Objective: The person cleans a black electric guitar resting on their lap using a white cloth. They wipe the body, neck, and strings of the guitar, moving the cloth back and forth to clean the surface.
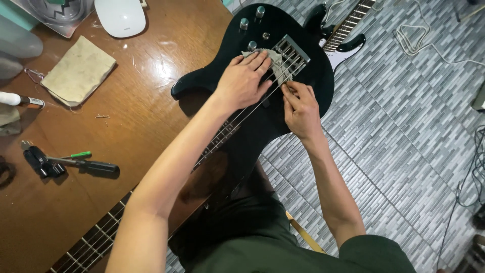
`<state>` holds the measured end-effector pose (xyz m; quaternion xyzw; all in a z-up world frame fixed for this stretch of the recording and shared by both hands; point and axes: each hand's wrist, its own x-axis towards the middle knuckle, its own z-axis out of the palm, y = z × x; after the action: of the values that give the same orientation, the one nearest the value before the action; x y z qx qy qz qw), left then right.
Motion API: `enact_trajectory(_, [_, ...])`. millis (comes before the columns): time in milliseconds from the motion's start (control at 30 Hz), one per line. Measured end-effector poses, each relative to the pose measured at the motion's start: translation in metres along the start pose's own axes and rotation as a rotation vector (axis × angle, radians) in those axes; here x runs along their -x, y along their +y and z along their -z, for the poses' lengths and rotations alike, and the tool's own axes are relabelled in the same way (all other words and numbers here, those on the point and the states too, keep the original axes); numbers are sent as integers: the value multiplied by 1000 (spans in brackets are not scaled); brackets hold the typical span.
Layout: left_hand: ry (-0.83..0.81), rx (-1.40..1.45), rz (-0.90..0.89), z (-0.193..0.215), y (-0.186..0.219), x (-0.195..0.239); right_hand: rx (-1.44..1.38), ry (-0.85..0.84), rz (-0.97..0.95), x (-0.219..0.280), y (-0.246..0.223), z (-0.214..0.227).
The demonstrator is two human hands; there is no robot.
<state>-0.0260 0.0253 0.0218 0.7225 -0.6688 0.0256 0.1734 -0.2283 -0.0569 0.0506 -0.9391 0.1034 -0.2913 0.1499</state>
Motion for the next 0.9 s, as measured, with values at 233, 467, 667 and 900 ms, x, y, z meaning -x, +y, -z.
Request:
enact_trajectory(233, [32, 38, 23, 7, 39, 6, 74, -166, -5, 39, 6, 24])
enact_trajectory(467, [161, 47, -167, -39, 107, 39, -394, 17, -616, 57, 6, 51])
enact_trajectory(667, [55, 671, 435, -47, 110, 43, -368, 94, -394, 64, -21, -5])
enact_trajectory(900, [24, 1307, 555, 83, 115, 112, -258, 368, -256, 8, 7, 0])
